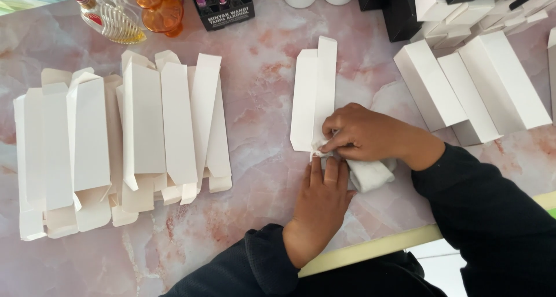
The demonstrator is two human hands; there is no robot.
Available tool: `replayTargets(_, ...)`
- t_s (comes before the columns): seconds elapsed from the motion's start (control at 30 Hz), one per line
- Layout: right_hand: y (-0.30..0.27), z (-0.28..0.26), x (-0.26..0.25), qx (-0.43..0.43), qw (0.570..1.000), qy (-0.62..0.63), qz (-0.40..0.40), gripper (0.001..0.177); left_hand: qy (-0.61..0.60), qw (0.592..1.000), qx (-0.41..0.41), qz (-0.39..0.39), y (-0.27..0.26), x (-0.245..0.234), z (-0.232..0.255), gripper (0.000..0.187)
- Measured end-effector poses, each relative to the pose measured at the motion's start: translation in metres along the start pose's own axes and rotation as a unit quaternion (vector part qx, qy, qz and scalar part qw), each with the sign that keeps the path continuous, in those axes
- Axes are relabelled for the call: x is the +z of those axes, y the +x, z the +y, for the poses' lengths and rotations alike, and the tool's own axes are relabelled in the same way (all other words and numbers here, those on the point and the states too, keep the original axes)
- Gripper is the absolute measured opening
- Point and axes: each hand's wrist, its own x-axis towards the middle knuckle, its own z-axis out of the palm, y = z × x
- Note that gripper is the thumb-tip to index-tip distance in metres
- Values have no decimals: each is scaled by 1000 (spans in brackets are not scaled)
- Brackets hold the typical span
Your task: Cleaning flat cardboard boxes with a cloth and folding them into shape on a counter.
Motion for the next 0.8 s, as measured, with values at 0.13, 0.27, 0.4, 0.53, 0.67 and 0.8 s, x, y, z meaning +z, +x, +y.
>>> replayTargets(0.13,1,2,0,2,1000,-11,1,25,-15,1000,2,-5,-3,3,1,77)
replayTargets(0.27,-3,7,15,27,997,-78,5,28,9,1000,-3,9,-8,8,5,71)
replayTargets(0.4,5,7,29,41,980,-193,8,31,52,998,36,-22,-4,9,1,67)
replayTargets(0.53,30,38,35,66,986,-156,5,37,30,997,57,-30,4,5,-7,76)
replayTargets(0.67,54,86,17,200,957,-165,128,29,-11,994,74,-78,2,2,-8,62)
replayTargets(0.8,61,136,8,273,907,-203,247,28,33,997,51,-36,-5,14,-1,70)
